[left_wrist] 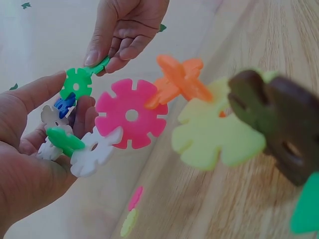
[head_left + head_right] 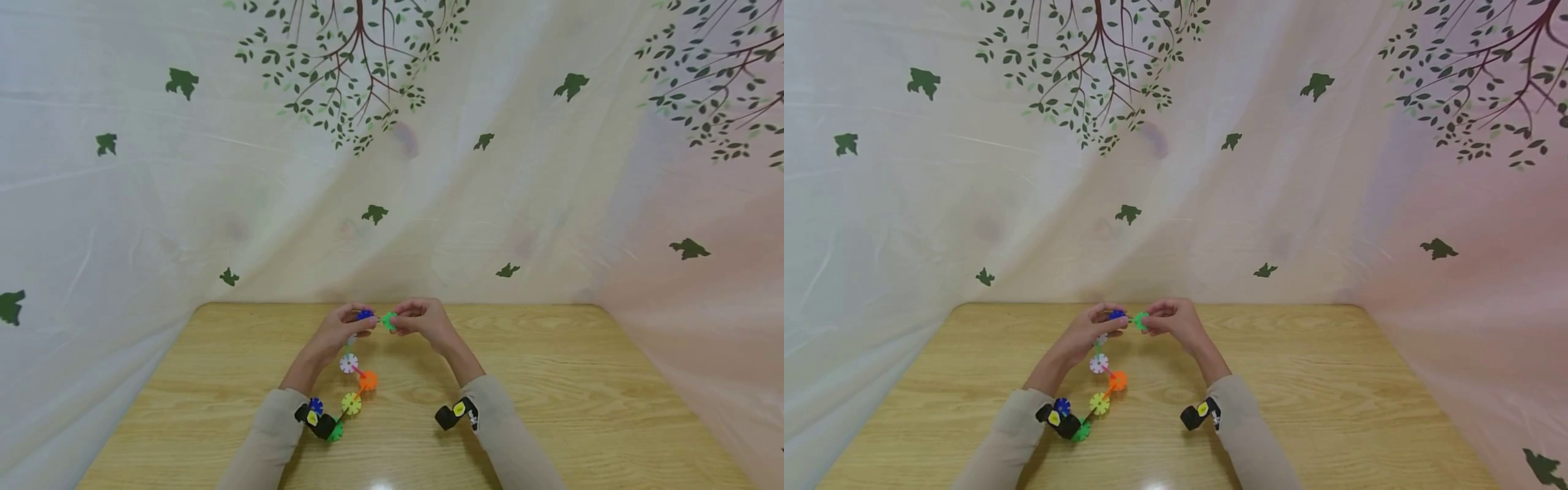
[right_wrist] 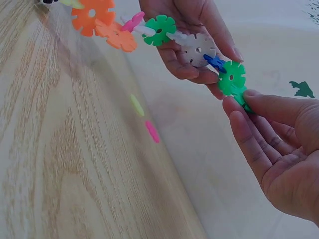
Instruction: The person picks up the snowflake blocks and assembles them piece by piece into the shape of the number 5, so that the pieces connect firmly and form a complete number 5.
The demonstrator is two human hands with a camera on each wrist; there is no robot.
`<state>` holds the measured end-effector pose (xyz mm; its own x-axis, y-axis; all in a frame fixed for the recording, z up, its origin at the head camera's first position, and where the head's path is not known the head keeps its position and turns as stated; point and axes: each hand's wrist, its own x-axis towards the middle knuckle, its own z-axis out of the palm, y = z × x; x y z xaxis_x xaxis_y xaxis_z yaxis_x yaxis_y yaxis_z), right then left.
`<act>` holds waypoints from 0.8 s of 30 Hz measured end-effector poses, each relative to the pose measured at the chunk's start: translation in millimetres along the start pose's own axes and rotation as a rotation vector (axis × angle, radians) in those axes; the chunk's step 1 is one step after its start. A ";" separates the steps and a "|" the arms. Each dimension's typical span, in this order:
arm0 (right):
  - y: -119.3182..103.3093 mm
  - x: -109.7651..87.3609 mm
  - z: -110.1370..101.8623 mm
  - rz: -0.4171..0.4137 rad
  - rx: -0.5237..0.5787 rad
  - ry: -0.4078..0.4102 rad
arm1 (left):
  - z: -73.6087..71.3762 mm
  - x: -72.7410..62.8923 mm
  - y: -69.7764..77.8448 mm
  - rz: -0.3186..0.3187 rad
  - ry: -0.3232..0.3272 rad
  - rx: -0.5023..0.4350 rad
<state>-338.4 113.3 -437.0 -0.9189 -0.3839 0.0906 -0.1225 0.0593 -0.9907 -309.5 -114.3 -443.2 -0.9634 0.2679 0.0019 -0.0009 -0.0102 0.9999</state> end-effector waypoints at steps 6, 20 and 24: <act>-0.2 -0.5 0.3 -0.017 0.009 -0.006 | 1.5 0.6 -0.8 0.004 0.012 -0.004; 1.7 -1.8 4.1 -0.014 0.054 -0.008 | 4.6 -1.0 -0.5 0.026 0.004 0.021; 3.3 -2.1 4.3 -0.016 0.047 -0.019 | 1.3 -1.3 0.9 0.030 -0.041 0.078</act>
<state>-335.3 110.3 -440.9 -0.9095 -0.4022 0.1052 -0.1190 0.0093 -0.9929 -307.9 -113.5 -442.3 -0.9509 0.3079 0.0306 0.0501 0.0557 0.9972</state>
